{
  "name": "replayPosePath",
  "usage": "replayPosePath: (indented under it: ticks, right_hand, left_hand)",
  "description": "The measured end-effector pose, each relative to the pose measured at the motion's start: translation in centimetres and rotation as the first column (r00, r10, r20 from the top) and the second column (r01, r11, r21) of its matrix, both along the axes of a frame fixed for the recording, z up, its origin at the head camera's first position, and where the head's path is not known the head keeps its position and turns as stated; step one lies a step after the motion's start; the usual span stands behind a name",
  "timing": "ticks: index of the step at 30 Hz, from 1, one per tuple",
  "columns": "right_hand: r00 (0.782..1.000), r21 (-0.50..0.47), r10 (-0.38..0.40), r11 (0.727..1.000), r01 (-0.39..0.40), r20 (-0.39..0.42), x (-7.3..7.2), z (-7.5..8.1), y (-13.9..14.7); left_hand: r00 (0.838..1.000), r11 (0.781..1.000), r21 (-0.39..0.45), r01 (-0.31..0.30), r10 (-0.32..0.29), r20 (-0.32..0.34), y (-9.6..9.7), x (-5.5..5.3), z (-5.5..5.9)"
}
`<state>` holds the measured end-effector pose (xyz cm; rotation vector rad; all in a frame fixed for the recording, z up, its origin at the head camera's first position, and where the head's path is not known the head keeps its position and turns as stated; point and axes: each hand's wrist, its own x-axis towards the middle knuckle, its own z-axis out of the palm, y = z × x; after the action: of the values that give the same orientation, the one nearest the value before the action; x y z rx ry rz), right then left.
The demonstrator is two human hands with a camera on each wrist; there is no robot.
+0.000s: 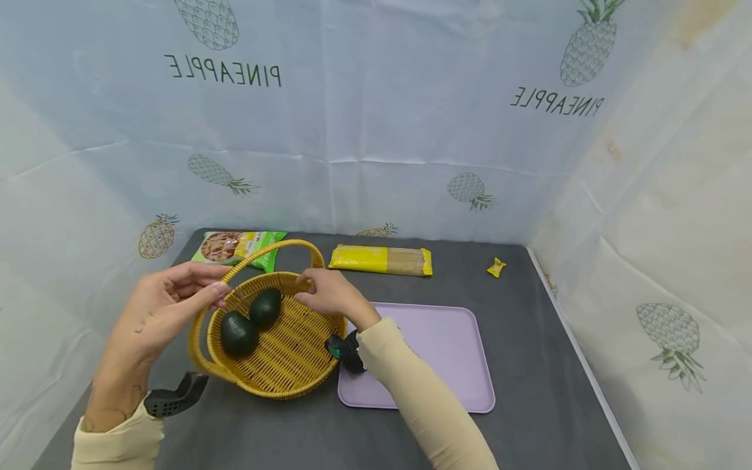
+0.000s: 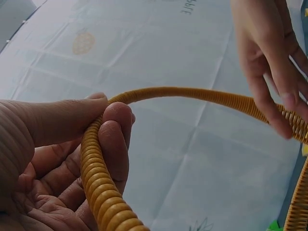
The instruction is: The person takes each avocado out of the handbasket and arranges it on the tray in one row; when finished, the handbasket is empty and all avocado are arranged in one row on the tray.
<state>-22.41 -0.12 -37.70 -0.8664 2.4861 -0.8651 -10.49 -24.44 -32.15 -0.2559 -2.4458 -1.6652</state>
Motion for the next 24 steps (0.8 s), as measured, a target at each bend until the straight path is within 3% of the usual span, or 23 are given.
replayPosePath:
  ticks: [8, 17, 24]
  right_hand:
    - [1.0, 0.045, -0.007, 0.999, 0.006, 0.017, -0.7, -1.7, -3.0]
    - [0.996, 0.077, -0.069, 0.995, 0.066, 0.047, -1.5, -4.1, -5.0]
    - [0.996, 0.067, -0.067, 0.996, 0.063, 0.056, -1.7, -4.7, -6.2]
  left_hand:
    - [1.0, 1.0, 0.0, -0.003, 0.003, 0.008, 0.2, 0.1, 0.0]
    - [1.0, 1.0, 0.016, 0.013, -0.013, 0.002, 0.1, 0.1, -0.1]
    - [1.0, 1.0, 0.009, 0.009, -0.009, 0.002, 0.1, 0.1, -0.1]
